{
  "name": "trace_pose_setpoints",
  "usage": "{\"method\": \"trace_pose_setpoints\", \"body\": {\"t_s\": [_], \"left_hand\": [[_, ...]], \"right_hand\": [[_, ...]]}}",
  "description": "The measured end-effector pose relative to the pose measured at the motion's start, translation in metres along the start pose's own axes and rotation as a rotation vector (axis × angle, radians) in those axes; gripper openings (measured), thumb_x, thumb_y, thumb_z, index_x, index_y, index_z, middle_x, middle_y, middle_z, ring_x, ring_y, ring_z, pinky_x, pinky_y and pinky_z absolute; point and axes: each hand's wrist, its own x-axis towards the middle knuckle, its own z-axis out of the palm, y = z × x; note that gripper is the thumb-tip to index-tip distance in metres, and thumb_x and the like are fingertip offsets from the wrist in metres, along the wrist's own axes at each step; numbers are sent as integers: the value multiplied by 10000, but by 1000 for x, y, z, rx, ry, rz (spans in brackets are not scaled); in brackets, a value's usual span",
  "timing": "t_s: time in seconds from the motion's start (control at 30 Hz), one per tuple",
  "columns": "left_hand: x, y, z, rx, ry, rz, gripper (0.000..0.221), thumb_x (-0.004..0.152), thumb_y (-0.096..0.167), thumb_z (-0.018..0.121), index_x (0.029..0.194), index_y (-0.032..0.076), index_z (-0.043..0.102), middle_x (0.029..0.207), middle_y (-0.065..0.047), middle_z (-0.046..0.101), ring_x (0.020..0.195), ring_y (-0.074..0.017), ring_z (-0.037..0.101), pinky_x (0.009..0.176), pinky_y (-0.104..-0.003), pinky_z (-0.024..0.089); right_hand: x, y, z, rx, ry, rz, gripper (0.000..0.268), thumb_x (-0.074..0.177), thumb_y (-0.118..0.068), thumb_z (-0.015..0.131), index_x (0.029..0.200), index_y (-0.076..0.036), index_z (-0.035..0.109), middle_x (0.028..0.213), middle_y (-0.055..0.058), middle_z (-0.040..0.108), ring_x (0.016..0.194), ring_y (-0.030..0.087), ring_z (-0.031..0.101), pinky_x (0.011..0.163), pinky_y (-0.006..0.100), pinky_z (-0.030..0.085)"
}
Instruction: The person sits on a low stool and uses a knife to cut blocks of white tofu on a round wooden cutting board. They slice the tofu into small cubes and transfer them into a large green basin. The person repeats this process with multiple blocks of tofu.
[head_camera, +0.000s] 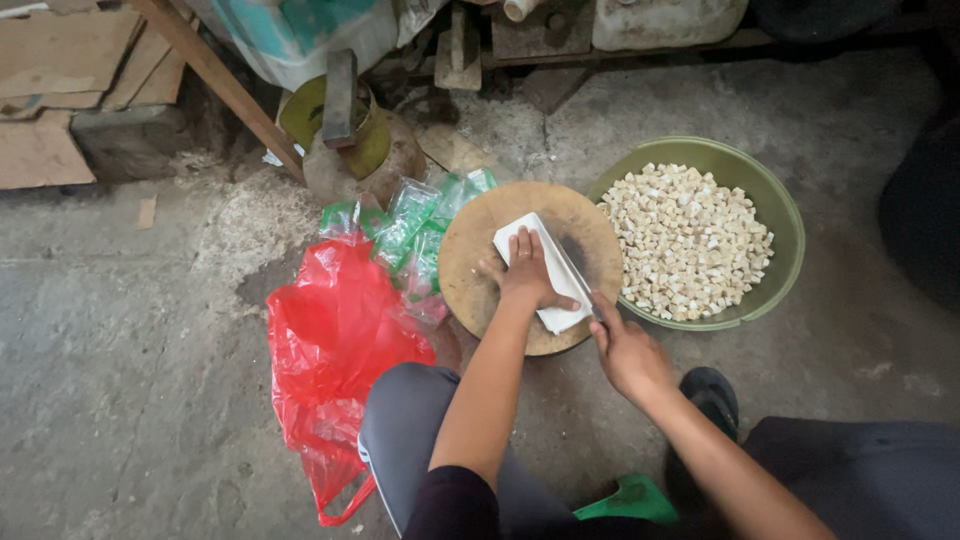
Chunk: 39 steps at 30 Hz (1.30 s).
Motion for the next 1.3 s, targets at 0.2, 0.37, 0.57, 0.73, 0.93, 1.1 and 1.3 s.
{"method": "trace_pose_setpoints", "body": {"t_s": [0.2, 0.37, 0.57, 0.73, 0.93, 1.1, 1.3], "left_hand": [[-5, 7, -15, 70, -39, -73, 1626, 430, 723, 910, 1643, 110, 16, 1733, -33, 21, 1591, -246, 36, 1133, -839, 17], [-10, 10, -27, 73, -45, -97, 1614, 418, 727, 921, 1644, 141, 50, 1726, -30, 41, 1578, -266, 68, 1132, -832, 15], [-7, 12, -28, 115, -37, -103, 1623, 403, 716, 928, 1643, 126, 62, 1718, -34, 86, 1575, -274, 103, 1110, -858, 33], [-4, 13, -23, 111, -32, -104, 1635, 396, 705, 935, 1635, 109, 51, 1717, -43, 94, 1572, -278, 116, 1105, -862, 27], [-1, 15, -23, 22, 33, -135, 1725, 398, 631, 970, 1644, 176, -133, 1693, -3, 116, 1573, -280, 110, 1091, -870, -11], [-6, 18, -24, 0, -9, -159, 1621, 445, 638, 964, 1639, 294, -77, 1705, -17, 67, 1575, -278, 94, 1081, -888, 11], [-5, 21, -33, 73, -90, -160, 1564, 445, 619, 977, 1644, 299, 25, 1727, -36, 16, 1576, -284, 88, 1058, -903, 101]], "right_hand": [[2, -2, 3, -71, -38, -30, 560, 1041, -461, 383, 1584, -473, 248, 956, 235, 667, 868, 431, 699, 811, 544, 554], [0, -3, 3, -83, 18, -57, 570, 1038, -450, 407, 1588, -472, 257, 943, 242, 665, 848, 440, 696, 799, 545, 558], [4, -1, 5, -85, -11, -58, 597, 1040, -432, 415, 1601, -456, 210, 941, 254, 669, 841, 448, 694, 788, 546, 557], [7, -4, 2, -124, -64, -46, 623, 1043, -438, 402, 1618, -444, 161, 963, 261, 675, 866, 446, 702, 812, 539, 559], [39, -14, -17, -116, -213, -33, 616, 1051, -420, 386, 1625, -426, 160, 1026, 245, 725, 967, 424, 703, 889, 528, 539], [46, -9, -22, -107, -198, -123, 611, 1023, -373, 402, 1595, -412, 191, 1014, 227, 721, 952, 413, 705, 890, 532, 533], [-44, 50, -30, -112, -420, 71, 663, 1047, -401, 394, 1623, -434, 67, 936, 229, 749, 885, 375, 749, 897, 490, 567]]}}
